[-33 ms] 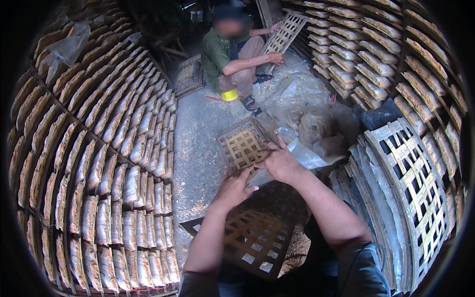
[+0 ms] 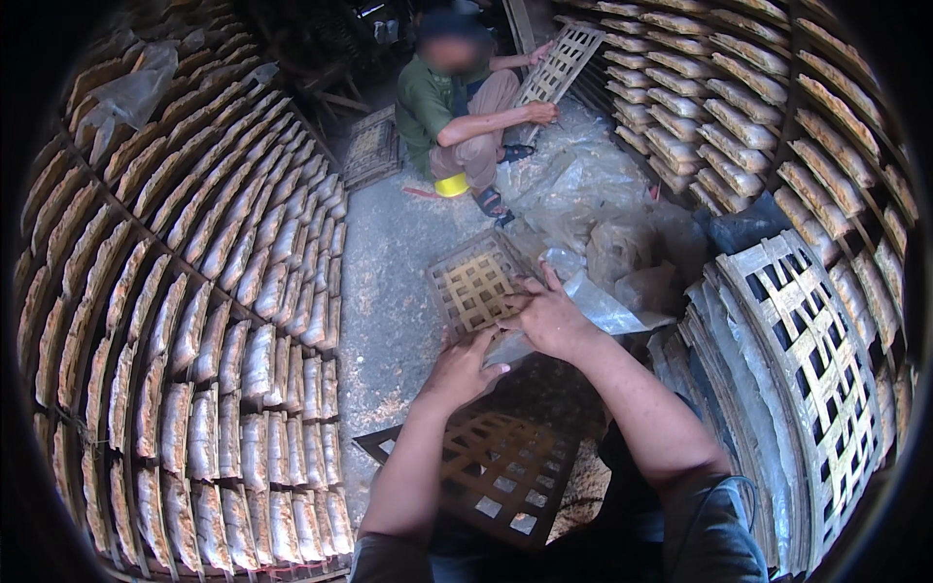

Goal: The person sits on the floor and assembles wooden lattice trays by hand, inserting thin wooden strips into slots. They then place a plastic sheet on the tray and stack the completed unit with others nearby.

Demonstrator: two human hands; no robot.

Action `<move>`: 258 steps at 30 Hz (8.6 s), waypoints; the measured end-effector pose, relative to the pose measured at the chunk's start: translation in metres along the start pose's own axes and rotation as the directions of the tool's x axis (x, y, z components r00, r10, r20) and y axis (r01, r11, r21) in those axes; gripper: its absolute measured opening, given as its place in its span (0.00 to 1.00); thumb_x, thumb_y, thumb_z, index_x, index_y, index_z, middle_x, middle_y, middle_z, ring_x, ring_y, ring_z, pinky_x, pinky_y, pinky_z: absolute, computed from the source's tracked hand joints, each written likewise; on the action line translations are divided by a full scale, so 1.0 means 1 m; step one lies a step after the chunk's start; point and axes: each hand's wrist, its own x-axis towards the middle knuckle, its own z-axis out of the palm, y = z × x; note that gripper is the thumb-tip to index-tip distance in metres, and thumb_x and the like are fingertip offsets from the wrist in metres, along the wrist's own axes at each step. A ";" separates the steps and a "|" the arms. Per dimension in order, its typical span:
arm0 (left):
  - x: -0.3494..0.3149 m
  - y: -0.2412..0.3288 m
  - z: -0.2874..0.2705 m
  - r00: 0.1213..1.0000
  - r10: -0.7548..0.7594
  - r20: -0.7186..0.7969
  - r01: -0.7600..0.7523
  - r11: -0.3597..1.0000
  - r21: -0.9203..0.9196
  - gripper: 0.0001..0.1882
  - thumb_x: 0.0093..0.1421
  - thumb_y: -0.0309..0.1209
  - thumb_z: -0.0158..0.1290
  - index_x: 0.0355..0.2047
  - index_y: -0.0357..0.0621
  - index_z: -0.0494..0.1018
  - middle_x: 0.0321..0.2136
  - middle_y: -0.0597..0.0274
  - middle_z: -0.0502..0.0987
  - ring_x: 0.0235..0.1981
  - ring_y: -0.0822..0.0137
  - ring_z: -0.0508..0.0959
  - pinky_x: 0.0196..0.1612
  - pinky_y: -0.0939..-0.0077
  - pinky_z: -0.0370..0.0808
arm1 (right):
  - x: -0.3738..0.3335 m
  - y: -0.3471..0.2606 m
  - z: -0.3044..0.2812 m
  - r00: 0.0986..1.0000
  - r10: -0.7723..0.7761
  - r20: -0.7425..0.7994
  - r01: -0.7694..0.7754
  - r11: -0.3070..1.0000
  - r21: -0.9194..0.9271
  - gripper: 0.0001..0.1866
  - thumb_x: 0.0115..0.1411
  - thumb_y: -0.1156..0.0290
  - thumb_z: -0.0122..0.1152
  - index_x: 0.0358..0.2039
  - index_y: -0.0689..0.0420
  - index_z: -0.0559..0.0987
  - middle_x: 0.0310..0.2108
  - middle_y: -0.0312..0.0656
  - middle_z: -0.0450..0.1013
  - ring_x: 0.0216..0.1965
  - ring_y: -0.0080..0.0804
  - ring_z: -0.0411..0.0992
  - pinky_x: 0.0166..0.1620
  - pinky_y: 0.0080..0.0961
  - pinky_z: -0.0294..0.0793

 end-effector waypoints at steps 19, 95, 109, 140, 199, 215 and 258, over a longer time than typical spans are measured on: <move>0.000 0.006 -0.005 0.976 -0.103 -0.190 0.073 0.985 -0.156 0.13 0.61 0.33 0.58 0.46 0.48 0.77 0.40 0.41 0.80 0.48 0.41 0.77 0.61 0.53 0.67 | -0.035 0.028 -0.036 0.947 0.177 -0.267 -0.198 0.979 -0.054 0.09 0.55 0.64 0.61 0.32 0.41 0.88 0.53 0.37 0.74 0.69 0.45 0.54 0.71 0.67 0.33; -0.002 -0.033 -0.017 0.882 -0.471 0.004 -0.143 -0.276 -0.951 0.29 0.54 0.10 0.38 0.59 0.30 0.62 0.56 0.36 0.70 0.56 0.48 0.75 0.59 0.60 0.77 | -0.006 -0.033 0.021 0.980 0.129 -0.149 -0.137 0.989 -0.049 0.32 0.58 0.65 0.57 0.65 0.43 0.68 0.70 0.52 0.54 0.73 0.52 0.46 0.70 0.62 0.37; -0.004 0.025 -0.018 0.857 -0.105 -0.504 -0.076 0.943 -0.325 0.59 0.54 0.37 0.62 0.73 0.56 0.29 0.72 0.41 0.34 0.74 0.48 0.37 0.69 0.33 0.30 | -0.004 0.024 0.007 0.975 0.165 -0.148 -0.131 0.967 0.218 0.10 0.56 0.66 0.64 0.40 0.46 0.83 0.40 0.37 0.79 0.50 0.36 0.75 0.68 0.51 0.53; 0.010 0.017 0.000 0.902 0.158 -0.402 -0.116 0.985 0.128 0.15 0.57 0.36 0.62 0.45 0.51 0.80 0.38 0.58 0.83 0.55 0.61 0.76 0.69 0.31 0.39 | -0.014 0.010 -0.025 0.991 -0.028 -0.128 0.049 0.985 0.167 0.11 0.53 0.59 0.68 0.36 0.43 0.86 0.36 0.33 0.80 0.50 0.32 0.74 0.68 0.49 0.52; 0.012 -0.005 -0.034 0.464 -0.102 -0.880 -0.267 0.931 -0.249 0.07 0.62 0.26 0.56 0.29 0.36 0.78 0.24 0.60 0.79 0.29 0.68 0.77 0.71 0.46 0.48 | 0.012 0.055 0.028 0.866 0.164 0.472 -0.426 0.738 0.524 0.27 0.55 0.55 0.65 0.54 0.52 0.78 0.52 0.50 0.76 0.55 0.47 0.73 0.58 0.40 0.70; 0.008 -0.010 -0.047 0.403 -0.217 -0.889 -0.305 0.884 -0.354 0.07 0.64 0.27 0.54 0.29 0.38 0.75 0.29 0.59 0.81 0.36 0.66 0.78 0.70 0.49 0.48 | -0.017 0.094 0.054 0.782 0.418 0.461 -0.472 0.882 0.001 0.24 0.61 0.50 0.60 0.50 0.53 0.81 0.51 0.53 0.75 0.53 0.55 0.73 0.58 0.44 0.70; -0.018 -0.011 -0.034 0.880 -0.445 0.166 0.044 -0.272 -0.961 0.23 0.55 0.30 0.49 0.52 0.34 0.70 0.46 0.49 0.77 0.47 0.54 0.76 0.51 0.62 0.74 | -0.038 -0.129 0.014 0.967 0.162 -0.196 -0.113 0.965 0.238 0.38 0.66 0.43 0.47 0.61 0.66 0.69 0.52 0.64 0.72 0.30 0.43 0.78 0.30 0.39 0.79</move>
